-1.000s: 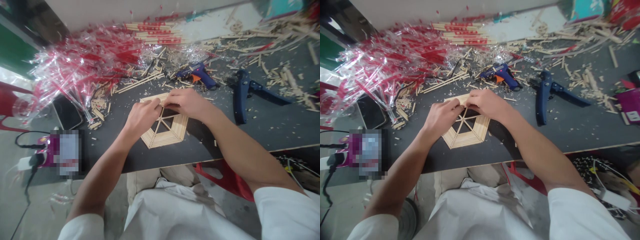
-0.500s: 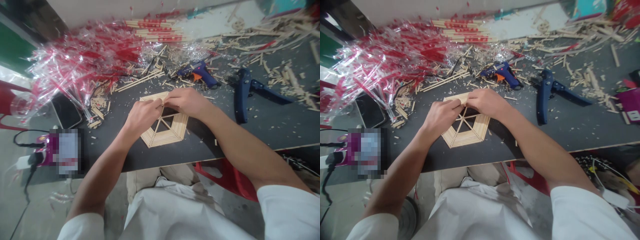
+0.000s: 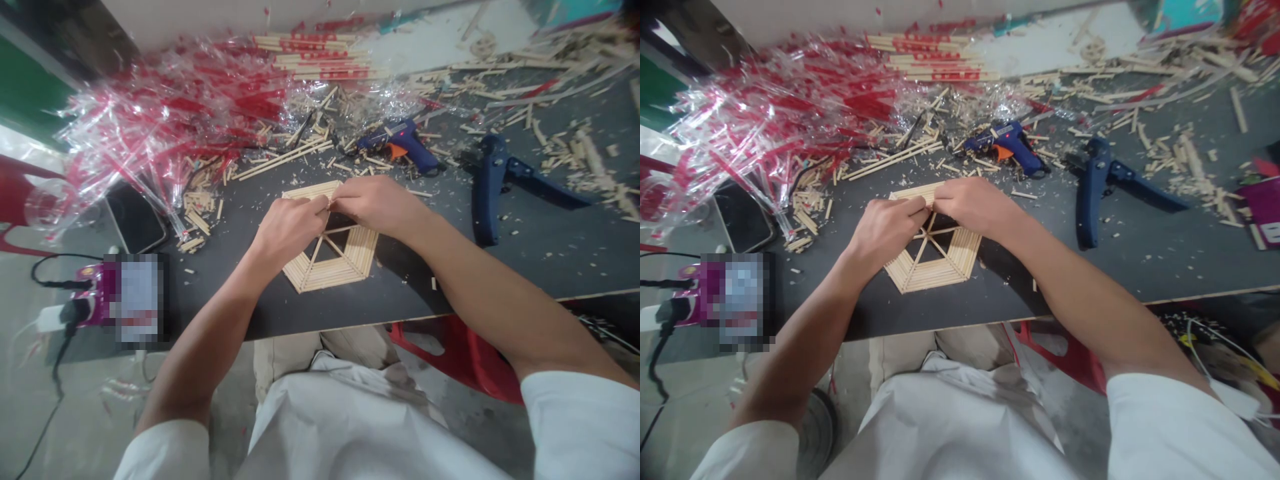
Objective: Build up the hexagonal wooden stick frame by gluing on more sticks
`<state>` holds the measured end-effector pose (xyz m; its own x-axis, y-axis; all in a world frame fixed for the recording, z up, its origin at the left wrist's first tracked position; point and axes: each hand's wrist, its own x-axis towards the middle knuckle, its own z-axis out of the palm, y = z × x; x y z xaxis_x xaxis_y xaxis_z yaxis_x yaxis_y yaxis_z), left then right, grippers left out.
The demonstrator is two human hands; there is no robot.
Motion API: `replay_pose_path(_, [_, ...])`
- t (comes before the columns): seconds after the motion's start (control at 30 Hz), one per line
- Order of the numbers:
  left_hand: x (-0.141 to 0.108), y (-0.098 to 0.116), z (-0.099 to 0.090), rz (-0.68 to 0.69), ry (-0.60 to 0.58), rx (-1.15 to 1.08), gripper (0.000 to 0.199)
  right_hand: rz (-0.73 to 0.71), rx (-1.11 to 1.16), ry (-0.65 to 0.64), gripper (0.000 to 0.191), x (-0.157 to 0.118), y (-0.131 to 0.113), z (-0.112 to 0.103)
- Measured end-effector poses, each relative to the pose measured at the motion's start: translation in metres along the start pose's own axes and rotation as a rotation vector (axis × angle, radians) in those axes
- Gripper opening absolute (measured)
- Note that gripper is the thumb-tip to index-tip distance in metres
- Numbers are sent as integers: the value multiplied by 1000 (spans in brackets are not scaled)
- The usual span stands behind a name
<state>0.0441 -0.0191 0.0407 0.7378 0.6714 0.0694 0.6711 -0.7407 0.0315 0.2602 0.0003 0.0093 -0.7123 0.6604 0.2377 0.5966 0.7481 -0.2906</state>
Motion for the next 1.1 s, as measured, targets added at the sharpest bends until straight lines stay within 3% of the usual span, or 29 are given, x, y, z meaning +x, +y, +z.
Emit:
replay_pose_path(0.3, [0, 0, 2, -11, -5, -2, 33, 6, 64, -5, 29, 1, 1, -2])
replay_pose_path(0.7, [2, 1, 2, -1, -22, 43, 34, 5, -65, -23, 29, 0, -6, 0])
replay_pose_path(0.9, [4, 4, -3, -90, -90, -45, 31, 25, -43, -31, 28, 0, -7, 0])
replay_pose_path(1.1, [3, 1, 2, -56, -22, -62, 33, 69, -9, -18, 27, -1, -9, 1])
